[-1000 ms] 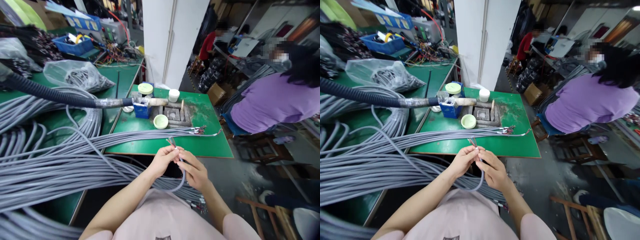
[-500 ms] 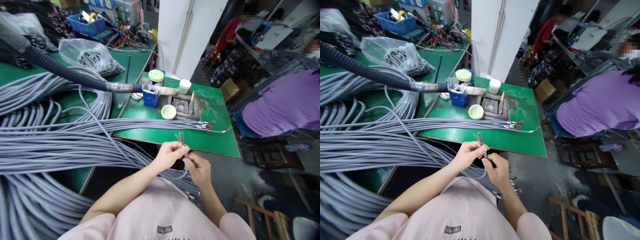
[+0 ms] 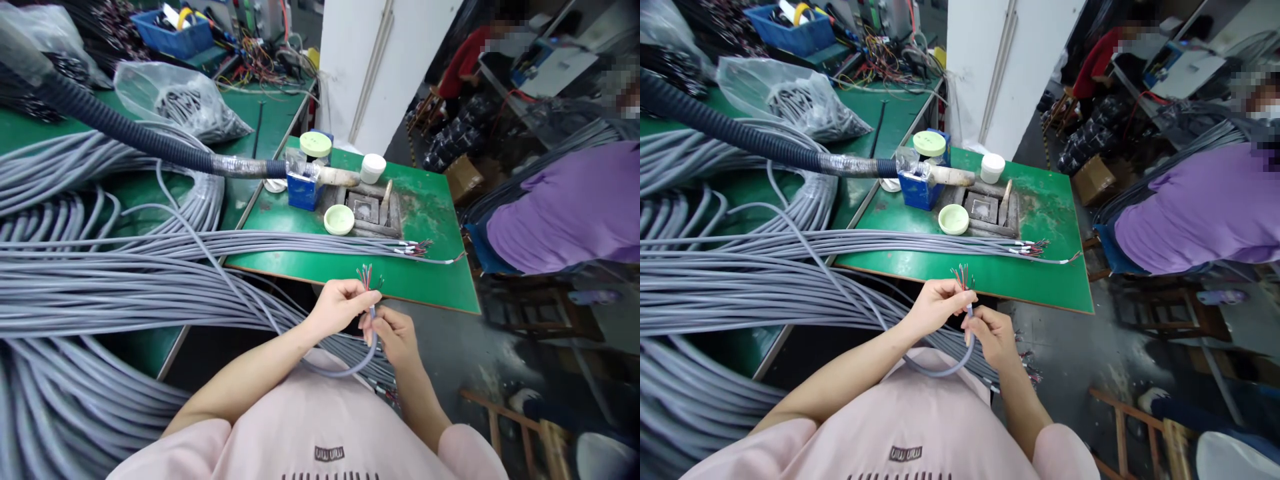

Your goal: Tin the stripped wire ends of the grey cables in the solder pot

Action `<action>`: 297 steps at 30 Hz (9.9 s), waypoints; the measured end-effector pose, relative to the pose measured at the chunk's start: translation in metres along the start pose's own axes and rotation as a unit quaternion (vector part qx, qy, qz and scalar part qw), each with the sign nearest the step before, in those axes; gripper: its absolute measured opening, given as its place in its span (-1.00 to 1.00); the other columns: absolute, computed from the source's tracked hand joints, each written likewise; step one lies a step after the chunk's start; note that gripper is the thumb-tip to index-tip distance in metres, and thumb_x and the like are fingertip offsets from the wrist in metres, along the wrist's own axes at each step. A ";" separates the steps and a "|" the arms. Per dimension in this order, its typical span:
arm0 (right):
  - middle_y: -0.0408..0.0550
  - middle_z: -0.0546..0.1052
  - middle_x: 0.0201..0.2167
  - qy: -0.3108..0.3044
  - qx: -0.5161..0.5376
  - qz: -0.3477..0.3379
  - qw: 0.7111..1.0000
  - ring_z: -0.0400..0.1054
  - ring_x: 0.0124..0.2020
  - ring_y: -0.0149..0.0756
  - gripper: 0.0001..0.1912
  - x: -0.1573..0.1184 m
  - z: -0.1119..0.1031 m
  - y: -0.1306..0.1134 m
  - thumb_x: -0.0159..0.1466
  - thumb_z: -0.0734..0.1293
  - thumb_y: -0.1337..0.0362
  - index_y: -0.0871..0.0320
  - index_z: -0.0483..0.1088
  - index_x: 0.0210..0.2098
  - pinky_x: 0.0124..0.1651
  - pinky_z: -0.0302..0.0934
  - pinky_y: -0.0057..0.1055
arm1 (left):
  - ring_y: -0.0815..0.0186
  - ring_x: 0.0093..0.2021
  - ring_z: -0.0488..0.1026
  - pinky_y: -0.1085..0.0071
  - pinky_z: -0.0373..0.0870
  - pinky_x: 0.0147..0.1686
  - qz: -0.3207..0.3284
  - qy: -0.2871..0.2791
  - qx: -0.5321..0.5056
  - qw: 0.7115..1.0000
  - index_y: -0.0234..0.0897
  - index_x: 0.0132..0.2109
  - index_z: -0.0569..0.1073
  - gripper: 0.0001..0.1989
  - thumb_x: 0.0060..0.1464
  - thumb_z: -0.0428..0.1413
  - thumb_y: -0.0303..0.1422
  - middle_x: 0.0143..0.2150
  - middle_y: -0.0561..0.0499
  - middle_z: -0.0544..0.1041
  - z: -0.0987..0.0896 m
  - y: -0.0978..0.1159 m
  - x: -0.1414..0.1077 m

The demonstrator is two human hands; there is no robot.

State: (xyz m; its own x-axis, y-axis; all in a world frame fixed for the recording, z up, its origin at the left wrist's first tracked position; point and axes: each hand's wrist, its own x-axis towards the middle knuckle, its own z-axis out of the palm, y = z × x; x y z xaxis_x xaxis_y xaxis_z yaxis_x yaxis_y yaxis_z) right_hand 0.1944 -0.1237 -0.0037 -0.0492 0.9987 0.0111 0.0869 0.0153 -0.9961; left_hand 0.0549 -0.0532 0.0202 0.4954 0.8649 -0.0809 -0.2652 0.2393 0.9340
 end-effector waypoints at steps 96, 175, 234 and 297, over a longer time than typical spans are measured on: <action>-0.24 0.30 -0.81 -0.035 0.239 0.068 0.968 0.17 -0.72 -0.41 -0.61 0.018 0.017 0.018 0.18 0.36 -0.02 0.15 0.39 -0.57 -0.40 0.20 -0.31 | 0.59 -0.69 0.20 0.62 0.07 -0.69 -0.073 0.063 -0.222 0.970 -0.36 -0.40 0.45 -0.69 -0.18 0.32 -0.22 -0.56 0.11 0.43 -0.025 -0.002 0.022; -0.21 0.48 -0.52 0.137 -0.142 -0.076 0.977 0.43 -0.51 -0.44 -0.84 0.064 0.015 -0.032 0.28 0.29 0.18 0.13 0.37 -0.36 -0.39 0.31 -0.49 | 0.44 -0.49 0.41 0.47 0.43 -0.40 0.086 0.139 -0.090 0.982 -0.33 -0.44 0.48 -0.74 -0.16 0.32 -0.23 -0.51 0.08 0.50 -0.018 -0.007 0.019; 0.18 0.58 -0.19 -0.017 -0.735 0.082 0.673 0.44 -0.11 0.01 -0.73 0.284 -0.051 -0.063 0.20 0.30 0.21 0.26 0.53 -0.26 -0.13 0.26 -0.27 | 0.38 -0.49 0.35 0.45 0.19 -0.43 0.118 0.092 0.367 0.918 -0.28 -0.37 0.53 -0.84 0.09 0.10 -0.33 -0.48 0.03 0.50 -0.098 -0.022 0.058; -0.23 0.41 -0.67 0.034 -0.215 -0.007 0.976 0.26 -0.72 -0.52 -0.80 0.091 -0.026 -0.081 0.18 0.34 0.19 0.23 0.44 -0.42 -0.66 0.14 -0.58 | 0.36 -0.45 0.36 0.42 0.25 -0.40 0.131 0.136 0.337 0.923 -0.31 -0.38 0.53 -0.77 0.04 0.11 -0.23 -0.46 0.01 0.51 -0.090 -0.034 0.053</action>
State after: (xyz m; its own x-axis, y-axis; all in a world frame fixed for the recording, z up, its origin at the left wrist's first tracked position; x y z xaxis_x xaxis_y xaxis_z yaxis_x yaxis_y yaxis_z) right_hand 0.2084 -0.0327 0.0803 0.0115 0.9990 0.0439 0.4972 0.0324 -0.8670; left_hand 0.0162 0.0246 -0.0468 0.2367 0.9550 0.1786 0.2731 -0.2418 0.9311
